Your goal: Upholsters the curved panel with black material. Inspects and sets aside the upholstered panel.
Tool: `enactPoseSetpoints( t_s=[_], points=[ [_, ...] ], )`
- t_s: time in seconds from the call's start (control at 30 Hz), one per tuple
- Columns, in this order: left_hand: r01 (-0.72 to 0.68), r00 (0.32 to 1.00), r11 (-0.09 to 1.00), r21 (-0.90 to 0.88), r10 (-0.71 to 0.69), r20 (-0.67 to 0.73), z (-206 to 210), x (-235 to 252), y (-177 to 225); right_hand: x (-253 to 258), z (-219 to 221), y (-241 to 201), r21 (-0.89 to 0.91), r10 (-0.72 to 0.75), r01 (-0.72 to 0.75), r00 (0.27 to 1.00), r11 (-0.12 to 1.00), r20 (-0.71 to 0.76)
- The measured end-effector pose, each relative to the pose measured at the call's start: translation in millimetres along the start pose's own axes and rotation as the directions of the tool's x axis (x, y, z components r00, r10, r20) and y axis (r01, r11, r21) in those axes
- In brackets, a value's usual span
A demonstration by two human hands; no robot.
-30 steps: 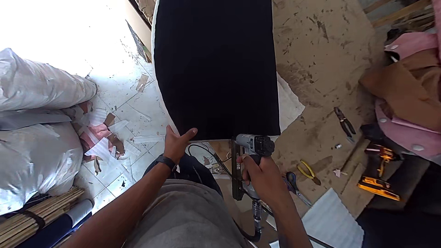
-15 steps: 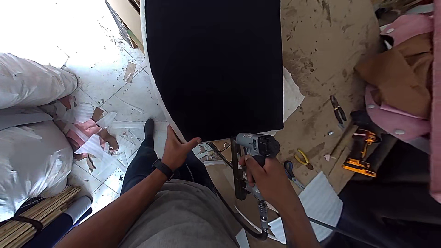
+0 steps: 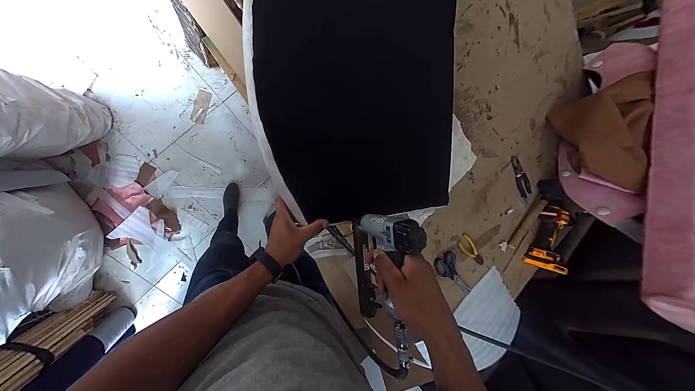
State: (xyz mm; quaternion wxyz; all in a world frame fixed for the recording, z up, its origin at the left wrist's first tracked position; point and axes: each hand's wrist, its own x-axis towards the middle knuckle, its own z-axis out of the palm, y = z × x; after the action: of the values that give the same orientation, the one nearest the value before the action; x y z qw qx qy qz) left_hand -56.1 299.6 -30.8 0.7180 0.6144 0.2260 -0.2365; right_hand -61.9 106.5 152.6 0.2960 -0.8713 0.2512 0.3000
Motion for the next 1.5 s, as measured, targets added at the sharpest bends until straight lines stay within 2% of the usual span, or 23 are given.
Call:
enactPoseSetpoints(
  t_s=[0.2, 0.47, 0.63, 0.77, 0.9, 1.0, 1.13, 1.3, 1.4, 1.5],
  points=[
    [0.015, 0.999, 0.996, -0.085, -0.012, 0.033, -1.7, -1.7, 1.8, -11.3, 11.6, -10.5, 0.067, -0.04, 0.039, 0.999, 0.997, 0.012],
    [0.027, 0.99, 0.981, -0.194, 0.0, 0.14, -6.3, -1.4, -0.6, -13.8, 21.3, -18.9, -0.015, -0.007, 0.007, 1.0, 1.0, 0.007],
    [0.043, 0.98, 0.976, -0.214, 0.001, 0.201, -15.3, -7.2, 6.4, -23.1, 33.0, -27.2, 0.059, -0.053, 0.052, 0.998, 0.997, 0.02],
    [0.056, 0.974, 0.964, -0.259, 0.005, 0.227, -16.6, -3.1, 1.0, -25.7, 44.9, -33.1, -0.012, -0.003, 0.003, 1.0, 1.0, 0.027],
    [0.055, 0.959, 0.979, -0.195, 0.003, 0.283, -29.3, -2.5, 0.8, -23.5, 49.1, -37.2, -0.062, 0.011, -0.01, 1.0, 0.998, 0.006],
    [-0.018, 0.929, 0.999, -0.047, 0.034, 0.368, -52.8, -6.5, -4.3, -26.0, 46.1, -36.5, -0.026, -0.001, 0.002, 1.0, 1.0, 0.028],
    [0.033, 0.913, 0.996, 0.081, -0.063, 0.404, -90.0, -5.9, -14.2, -32.4, 48.7, -39.0, 0.064, -0.077, 0.076, 0.997, 0.995, 0.017],
    [0.077, 0.908, 0.988, 0.134, -0.125, 0.4, -117.6, -5.5, -22.8, -30.3, 57.5, -46.0, -0.05, 0.007, -0.005, 0.999, 0.999, 0.046],
    [0.085, 0.909, 0.989, 0.124, -0.128, 0.396, -119.5, -2.3, -20.3, -36.4, 52.5, -36.7, 0.034, -0.033, 0.032, 0.999, 0.999, 0.033],
    [0.1, 0.909, 0.985, 0.14, -0.147, 0.389, -110.8, -0.5, -5.0, -59.5, 42.5, -16.5, 0.217, -0.045, 0.062, 0.995, 0.974, -0.084]
  ],
)
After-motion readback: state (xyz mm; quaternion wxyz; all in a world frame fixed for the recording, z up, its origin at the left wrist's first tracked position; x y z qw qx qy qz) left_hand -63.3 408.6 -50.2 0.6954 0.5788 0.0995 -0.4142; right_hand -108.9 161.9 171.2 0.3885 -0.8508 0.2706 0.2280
